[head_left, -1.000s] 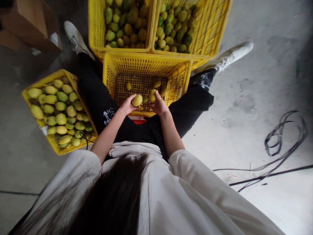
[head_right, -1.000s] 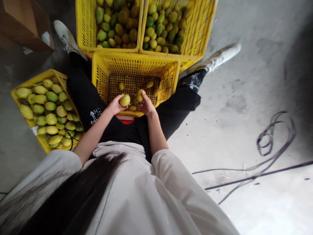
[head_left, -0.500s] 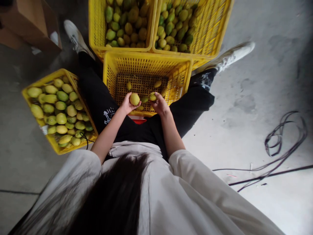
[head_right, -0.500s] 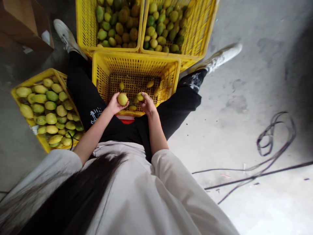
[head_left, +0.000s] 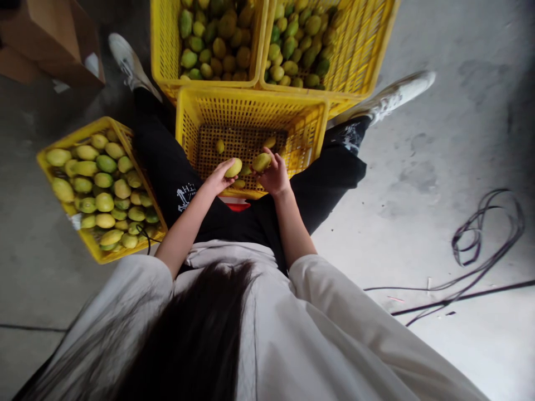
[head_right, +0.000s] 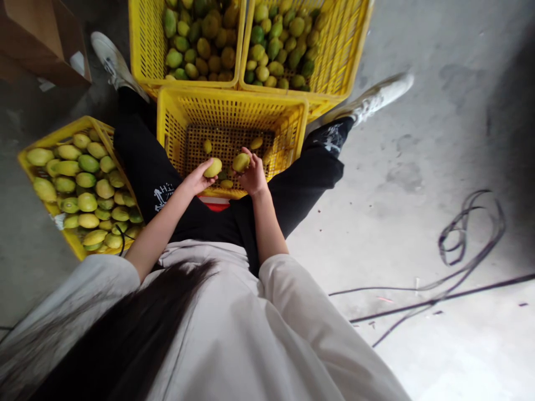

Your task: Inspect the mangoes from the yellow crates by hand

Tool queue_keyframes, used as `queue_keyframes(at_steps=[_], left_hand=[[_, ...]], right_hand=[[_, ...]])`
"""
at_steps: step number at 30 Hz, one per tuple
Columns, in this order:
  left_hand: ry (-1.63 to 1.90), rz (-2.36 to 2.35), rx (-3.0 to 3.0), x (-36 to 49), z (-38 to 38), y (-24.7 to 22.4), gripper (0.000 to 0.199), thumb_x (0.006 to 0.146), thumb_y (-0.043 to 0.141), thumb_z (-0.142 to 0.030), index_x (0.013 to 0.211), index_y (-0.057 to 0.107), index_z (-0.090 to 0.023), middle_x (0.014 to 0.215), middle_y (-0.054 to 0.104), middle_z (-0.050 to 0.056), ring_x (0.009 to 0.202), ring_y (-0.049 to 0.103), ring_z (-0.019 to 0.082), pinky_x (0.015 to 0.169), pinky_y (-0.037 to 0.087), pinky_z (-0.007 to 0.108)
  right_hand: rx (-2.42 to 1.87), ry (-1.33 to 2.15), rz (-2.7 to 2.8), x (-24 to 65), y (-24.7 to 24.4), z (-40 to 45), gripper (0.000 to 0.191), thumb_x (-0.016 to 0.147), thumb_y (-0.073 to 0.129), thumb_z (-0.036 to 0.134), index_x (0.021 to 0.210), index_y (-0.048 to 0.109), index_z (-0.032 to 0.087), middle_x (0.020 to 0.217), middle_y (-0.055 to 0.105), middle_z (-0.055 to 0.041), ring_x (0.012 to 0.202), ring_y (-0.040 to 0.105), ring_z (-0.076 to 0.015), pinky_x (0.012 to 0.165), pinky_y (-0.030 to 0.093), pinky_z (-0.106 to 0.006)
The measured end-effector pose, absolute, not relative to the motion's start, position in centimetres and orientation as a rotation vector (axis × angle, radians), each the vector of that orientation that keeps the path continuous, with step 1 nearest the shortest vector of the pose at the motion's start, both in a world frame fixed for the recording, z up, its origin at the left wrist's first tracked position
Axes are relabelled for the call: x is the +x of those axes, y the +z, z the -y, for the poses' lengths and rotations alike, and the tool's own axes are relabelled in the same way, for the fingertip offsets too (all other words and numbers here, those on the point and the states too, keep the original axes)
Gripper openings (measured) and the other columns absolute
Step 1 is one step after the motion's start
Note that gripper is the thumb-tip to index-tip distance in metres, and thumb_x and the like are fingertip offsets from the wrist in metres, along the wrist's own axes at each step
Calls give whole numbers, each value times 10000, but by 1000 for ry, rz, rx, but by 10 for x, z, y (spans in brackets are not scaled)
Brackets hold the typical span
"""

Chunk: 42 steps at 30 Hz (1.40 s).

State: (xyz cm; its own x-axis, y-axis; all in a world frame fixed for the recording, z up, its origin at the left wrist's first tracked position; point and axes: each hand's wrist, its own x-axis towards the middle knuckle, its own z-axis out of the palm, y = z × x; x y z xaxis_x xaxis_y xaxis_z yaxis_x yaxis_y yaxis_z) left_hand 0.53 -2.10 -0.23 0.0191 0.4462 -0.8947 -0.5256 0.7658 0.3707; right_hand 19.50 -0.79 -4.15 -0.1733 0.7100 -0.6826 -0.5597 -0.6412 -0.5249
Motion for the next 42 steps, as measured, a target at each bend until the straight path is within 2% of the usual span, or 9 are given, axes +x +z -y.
queue_keyframes(at_steps=[4,9,14,18,21,26,34,38,42], left_hand=[[788,-1320,-53,9,23,3,439,823,974,-473,1027,684,-215,765,696,0,571,637,95,518,410,201],[802,-1299,-87,10,19,4,432,912,855,-583,1107,741,-215,802,727,25,610,665,129,558,452,244],[803,-1311,-134,6,17,2,348,928,845,-512,1064,750,-206,769,714,19,577,623,104,485,396,214],[828,-1317,-146,5,17,2,349,891,886,-508,996,733,-212,686,650,-16,530,593,86,435,337,196],[802,-1325,-171,4,18,1,419,866,892,-588,1013,737,-228,682,645,-22,519,586,84,455,398,193],[797,-1310,-213,1,17,-3,510,881,842,-682,1093,733,-231,686,644,-1,613,676,138,557,545,221],[808,-1229,-197,-2,16,-4,332,1059,586,-518,1124,743,-233,743,703,20,599,680,158,498,475,232],[799,-1236,-133,2,17,-1,260,970,757,-466,1079,754,-230,783,733,18,589,662,130,492,431,216],[795,-1297,-77,8,22,-1,304,836,934,-372,984,728,-205,765,713,6,571,606,91,482,359,203]], right_hand=[[-1271,1924,210,192,-31,8,377,906,756,544,1240,710,374,1002,788,24,987,754,-219,749,608,-318],[-1258,1905,125,195,-40,9,273,926,742,450,1165,710,323,970,788,17,861,736,-172,655,592,-253],[-1242,1884,87,199,-53,9,225,887,779,377,1074,675,308,885,754,12,911,763,-195,689,637,-274],[-1220,1876,60,196,-47,9,358,839,774,292,1174,661,343,877,737,40,898,754,-189,756,665,-306],[-1193,1870,72,194,-40,10,438,811,774,252,1214,659,378,870,725,57,908,761,-187,811,679,-342],[-1245,1825,27,197,-45,8,224,886,776,329,1078,661,337,804,695,62,838,762,-177,711,653,-297],[-1283,1851,45,207,-53,4,292,953,737,565,960,654,285,851,740,0,687,672,-150,454,496,-209],[-1273,1770,7,206,-50,4,230,985,664,512,969,671,283,884,742,-10,658,637,-140,453,491,-210],[-1312,1693,3,201,-52,3,130,964,677,422,1038,700,318,931,739,6,820,705,-167,602,600,-252]])
